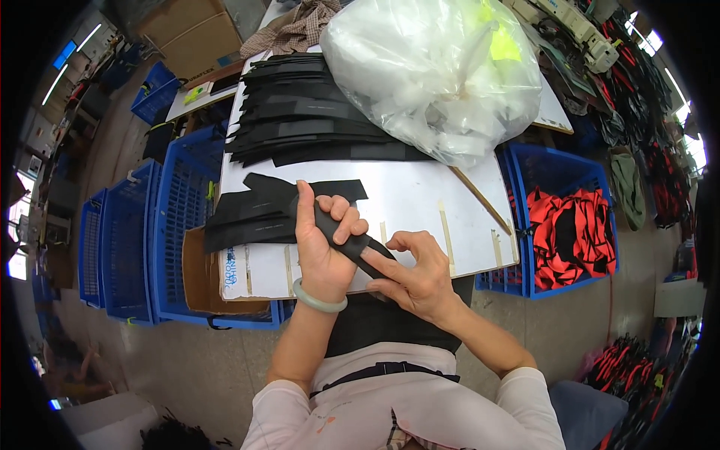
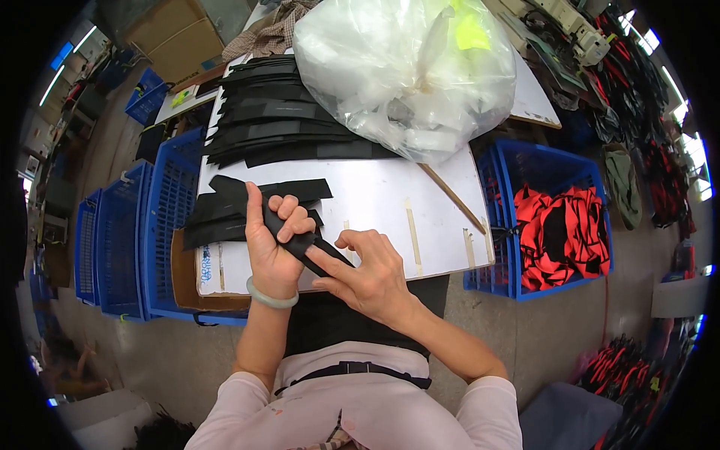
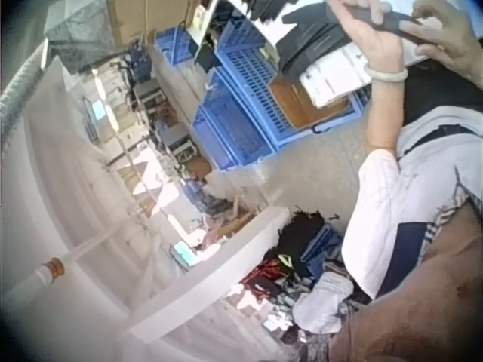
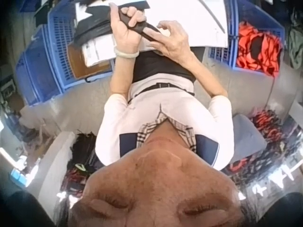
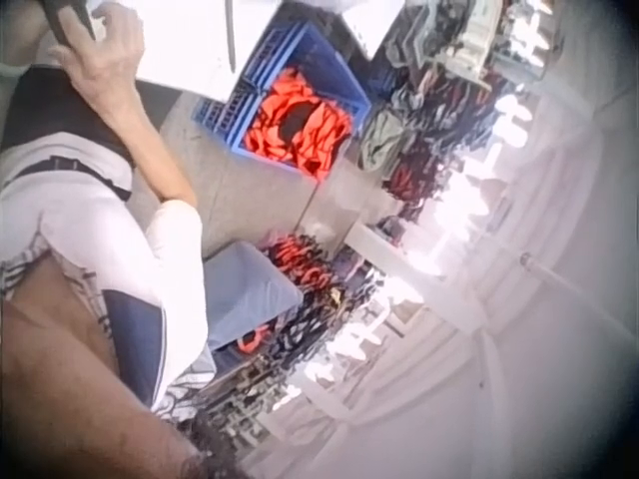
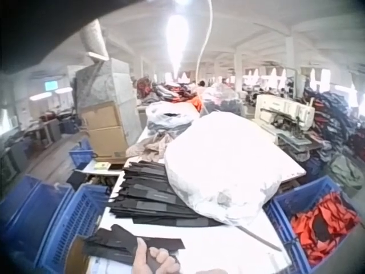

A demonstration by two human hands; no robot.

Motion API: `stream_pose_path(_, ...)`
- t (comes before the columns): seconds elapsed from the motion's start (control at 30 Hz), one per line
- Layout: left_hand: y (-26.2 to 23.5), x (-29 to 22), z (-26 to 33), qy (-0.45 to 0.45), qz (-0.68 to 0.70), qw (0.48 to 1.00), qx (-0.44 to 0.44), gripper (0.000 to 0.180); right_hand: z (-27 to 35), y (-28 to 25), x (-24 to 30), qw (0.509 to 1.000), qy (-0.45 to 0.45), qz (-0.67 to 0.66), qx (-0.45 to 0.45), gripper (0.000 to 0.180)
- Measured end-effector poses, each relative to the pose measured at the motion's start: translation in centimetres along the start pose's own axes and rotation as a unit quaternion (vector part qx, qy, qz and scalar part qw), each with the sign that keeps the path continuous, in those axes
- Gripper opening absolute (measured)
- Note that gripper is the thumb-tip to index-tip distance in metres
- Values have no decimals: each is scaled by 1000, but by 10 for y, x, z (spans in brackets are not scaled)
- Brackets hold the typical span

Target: Applying adhesive labels to black fabric straps at a production workbench.

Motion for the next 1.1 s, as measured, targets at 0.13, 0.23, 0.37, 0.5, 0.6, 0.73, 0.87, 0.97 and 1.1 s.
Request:
stream_pose_path(0.13, 5, -1, -1, 4, 2, 1000, 21, 45, 3, 2, -2, 999, 26, -3, 34, 41)
stream_pose_path(0.23, 7, 1, 0, 4, -6, 1000, 5, 45, 4, 5, -3, 998, 33, -1, 60, 43)
stream_pose_path(0.37, 9, 3, 4, 31, -25, 999, 3, 44, 8, 7, -3, 995, 53, -11, 84, 43)
stream_pose_path(0.5, 17, 13, 11, 82, -133, 986, 56, 45, 23, 4, -9, 992, 53, -91, 63, 36)
stream_pose_path(0.6, 19, 24, 20, 144, -245, 949, 138, 46, 28, 3, -6, 792, 333, -502, -105, 26)
stream_pose_path(0.73, 11, 33, 25, 217, -387, 861, 249, 48, 19, -4, -6, 824, 351, -443, -52, 18)
stream_pose_path(0.87, 6, 33, 28, 233, -422, 847, 223, 50, 20, -20, -11, 861, 379, -337, 35, 11)
stream_pose_path(0.97, 1, 25, 25, 178, -451, 843, 231, 58, 21, -28, -13, 882, 356, -306, 40, 9)
stream_pose_path(1.1, 1, 36, 28, 107, -448, 871, 173, 59, 19, -39, -25, 954, 239, -179, 12, 11)
Point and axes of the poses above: each hand's wrist, its own z-axis away from the middle knuckle, its own y-axis out of the palm, x = y × z, the point moved 1 cm from there along -z, towards the middle knuckle, and after that the axes turned 6 degrees about -z, right-handed, at the moved point
